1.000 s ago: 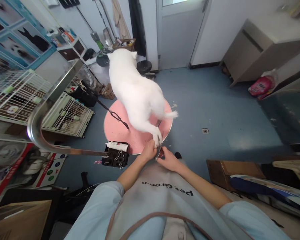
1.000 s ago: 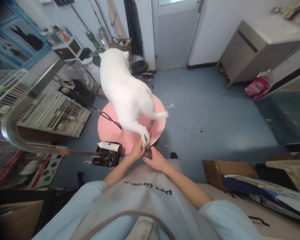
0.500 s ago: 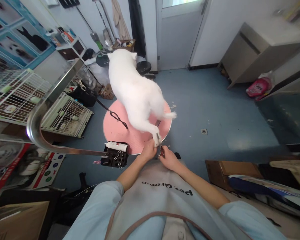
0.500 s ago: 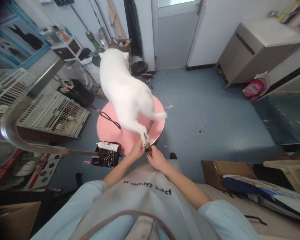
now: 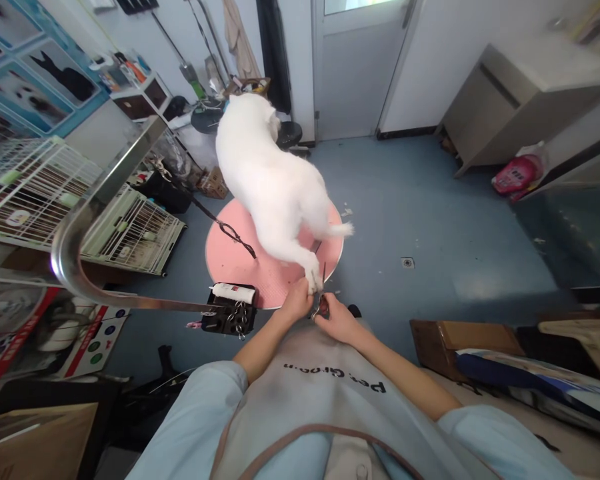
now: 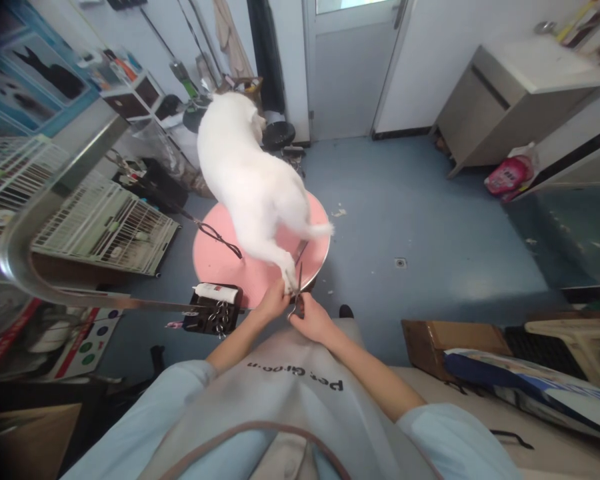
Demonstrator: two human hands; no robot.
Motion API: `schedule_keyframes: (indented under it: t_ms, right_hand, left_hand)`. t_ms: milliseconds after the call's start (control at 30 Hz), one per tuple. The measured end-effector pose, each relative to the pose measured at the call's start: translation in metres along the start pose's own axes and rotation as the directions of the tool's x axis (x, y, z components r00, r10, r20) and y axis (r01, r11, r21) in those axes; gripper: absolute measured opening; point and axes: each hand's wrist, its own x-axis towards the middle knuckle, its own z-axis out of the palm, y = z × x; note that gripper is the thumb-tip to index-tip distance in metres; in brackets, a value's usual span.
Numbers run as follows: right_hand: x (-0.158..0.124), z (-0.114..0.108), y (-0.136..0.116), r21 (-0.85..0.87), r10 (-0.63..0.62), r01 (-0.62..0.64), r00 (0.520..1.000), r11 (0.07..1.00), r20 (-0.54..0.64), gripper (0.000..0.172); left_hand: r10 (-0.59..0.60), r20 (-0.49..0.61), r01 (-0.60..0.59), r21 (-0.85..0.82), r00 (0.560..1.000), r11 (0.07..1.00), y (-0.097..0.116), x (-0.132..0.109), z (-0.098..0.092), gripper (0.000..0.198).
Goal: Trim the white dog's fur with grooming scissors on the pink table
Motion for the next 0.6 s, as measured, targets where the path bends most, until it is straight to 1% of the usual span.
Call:
schedule_keyframes:
  t_ms: [67, 167, 300, 400, 533, 600]
  right_hand:
    - [0.0015, -0.0007, -0.0011, -0.012, 0.009, -0.009, 1.000, 1.000, -0.003, 0.026]
    - [0.0034, -0.0033, -0.0027, 0.022, 0.011, -0.011, 1.000, 1.000, -0.004, 0.027]
    - [0.0045, -0.0062, -0.0028, 0.013, -0.015, 0.015, 1.000, 1.000, 0.020, 0.025]
    - [0.0047, -0.0062, -0.0014, 0.072, 0.003, -0.005, 1.000, 0.997, 0.025, 0.028]
    - [0.0054, -0.0069, -0.0002, 0.098, -0.025, 0.021, 0.999, 0.995, 0.036, 0.029]
    - [0.0065, -0.0078, 0.0006, 0.146, -0.033, 0.025, 0.998, 0.989, 0.050, 0.033]
  left_hand:
    - [-0.007, 0.007, 0.007, 0.016, 1.000, 1.000, -0.0007, -0.0002, 0.0010, 0.026]
    - [-0.018, 0.016, 0.018, 0.041, 1.000, 0.999, -0.0008, -0.0003, 0.0019, 0.026]
    - [0.006, 0.026, -0.006, 0.009, 1.000, 1.000, 0.0001, -0.0005, 0.0012, 0.025]
    - [-0.009, 0.027, 0.008, 0.016, 1.000, 1.000, 0.0009, -0.0006, 0.0003, 0.023]
    - [0.009, 0.025, -0.010, 0.013, 1.000, 1.000, 0.0019, -0.0005, 0.0000, 0.025]
    - [0.007, 0.029, -0.008, 0.017, 1.000, 1.000, 0.0021, -0.0003, 0.0004, 0.023]
